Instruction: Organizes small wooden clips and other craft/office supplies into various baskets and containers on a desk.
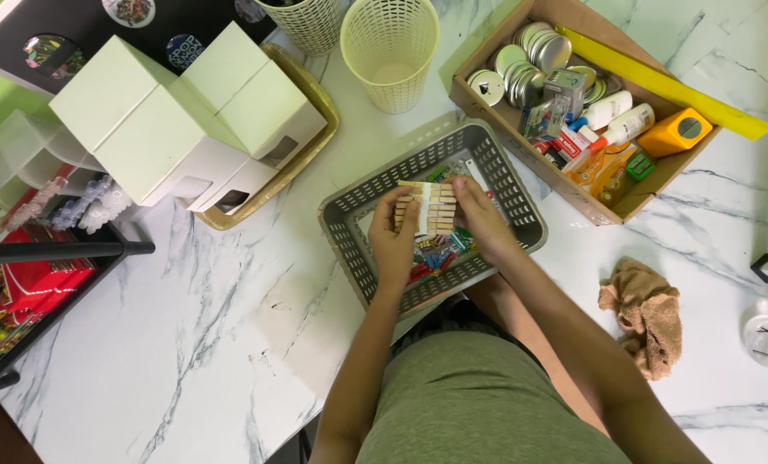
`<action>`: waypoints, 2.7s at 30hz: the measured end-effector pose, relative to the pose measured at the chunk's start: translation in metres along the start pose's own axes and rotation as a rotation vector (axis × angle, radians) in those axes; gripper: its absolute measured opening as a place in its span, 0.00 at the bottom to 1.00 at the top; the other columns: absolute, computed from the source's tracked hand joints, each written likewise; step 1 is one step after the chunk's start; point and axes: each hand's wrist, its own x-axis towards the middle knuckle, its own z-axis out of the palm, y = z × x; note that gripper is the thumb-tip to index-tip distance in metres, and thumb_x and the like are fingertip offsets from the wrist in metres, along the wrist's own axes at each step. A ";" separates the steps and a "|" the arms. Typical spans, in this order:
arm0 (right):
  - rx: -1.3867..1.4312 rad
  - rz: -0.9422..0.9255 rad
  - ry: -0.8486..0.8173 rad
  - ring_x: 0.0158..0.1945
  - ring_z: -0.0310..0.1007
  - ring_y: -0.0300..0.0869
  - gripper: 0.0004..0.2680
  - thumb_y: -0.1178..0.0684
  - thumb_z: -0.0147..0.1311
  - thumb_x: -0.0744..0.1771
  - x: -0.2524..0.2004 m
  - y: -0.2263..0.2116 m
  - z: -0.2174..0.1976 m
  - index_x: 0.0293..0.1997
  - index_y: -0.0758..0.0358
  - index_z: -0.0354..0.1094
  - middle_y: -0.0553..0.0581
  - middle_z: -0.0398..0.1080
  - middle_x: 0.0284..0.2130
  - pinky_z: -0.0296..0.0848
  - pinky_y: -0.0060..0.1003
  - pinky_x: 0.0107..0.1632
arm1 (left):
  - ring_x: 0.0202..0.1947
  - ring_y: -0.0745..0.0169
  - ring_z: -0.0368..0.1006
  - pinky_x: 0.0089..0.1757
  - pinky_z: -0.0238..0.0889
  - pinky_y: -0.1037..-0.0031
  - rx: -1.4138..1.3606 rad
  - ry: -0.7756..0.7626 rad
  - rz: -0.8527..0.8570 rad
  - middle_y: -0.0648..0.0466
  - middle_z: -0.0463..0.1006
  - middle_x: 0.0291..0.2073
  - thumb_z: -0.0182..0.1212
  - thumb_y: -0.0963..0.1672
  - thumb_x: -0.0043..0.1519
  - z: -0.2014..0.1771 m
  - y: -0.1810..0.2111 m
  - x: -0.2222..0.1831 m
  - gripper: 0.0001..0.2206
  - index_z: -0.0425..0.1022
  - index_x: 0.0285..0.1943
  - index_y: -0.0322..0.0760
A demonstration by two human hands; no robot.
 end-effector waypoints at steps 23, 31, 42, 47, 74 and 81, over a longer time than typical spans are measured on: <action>0.013 -0.329 0.120 0.29 0.62 0.26 0.12 0.45 0.42 0.74 -0.008 0.054 0.059 0.39 0.61 0.65 0.45 0.66 0.27 0.64 0.24 0.32 | 0.32 0.76 0.74 0.33 0.68 0.83 0.007 -0.049 -0.197 0.56 0.80 0.33 0.58 0.45 0.68 -0.054 0.022 -0.009 0.14 0.74 0.59 0.32; 0.024 -0.269 0.123 0.28 0.65 0.28 0.13 0.44 0.41 0.74 -0.007 0.053 0.070 0.38 0.62 0.65 0.46 0.67 0.26 0.67 0.27 0.31 | 0.26 0.77 0.66 0.28 0.59 0.81 0.243 0.033 0.040 0.56 0.77 0.27 0.64 0.42 0.67 -0.061 0.035 -0.012 0.13 0.75 0.57 0.31; -0.226 -0.164 -0.195 0.36 0.73 0.34 0.10 0.49 0.42 0.73 0.007 0.041 0.029 0.52 0.63 0.66 0.52 0.74 0.35 0.68 0.28 0.37 | 0.31 0.75 0.75 0.32 0.68 0.82 0.177 0.175 0.023 0.55 0.81 0.34 0.60 0.41 0.68 -0.090 0.034 -0.006 0.12 0.73 0.58 0.31; -0.375 -0.191 -0.298 0.38 0.72 0.34 0.09 0.52 0.45 0.73 0.016 0.047 0.025 0.52 0.65 0.68 0.53 0.75 0.37 0.69 0.28 0.40 | 0.35 0.75 0.73 0.36 0.67 0.84 0.049 0.210 0.043 0.55 0.80 0.36 0.59 0.42 0.69 -0.117 0.027 -0.012 0.11 0.72 0.58 0.30; -0.701 -0.243 -0.528 0.38 0.77 0.35 0.09 0.57 0.51 0.70 0.019 0.037 0.122 0.55 0.63 0.68 0.53 0.77 0.37 0.75 0.31 0.41 | 0.32 0.69 0.72 0.35 0.69 0.75 0.472 0.525 -0.052 0.51 0.79 0.35 0.63 0.42 0.66 -0.203 -0.021 -0.031 0.11 0.75 0.56 0.33; -0.935 -0.510 -0.388 0.37 0.80 0.43 0.07 0.59 0.54 0.68 0.030 0.028 0.109 0.51 0.63 0.71 0.58 0.78 0.38 0.76 0.36 0.37 | 0.52 0.46 0.71 0.48 0.68 0.62 0.918 0.381 -0.014 0.48 0.76 0.51 0.63 0.44 0.65 -0.199 0.001 -0.031 0.15 0.75 0.60 0.38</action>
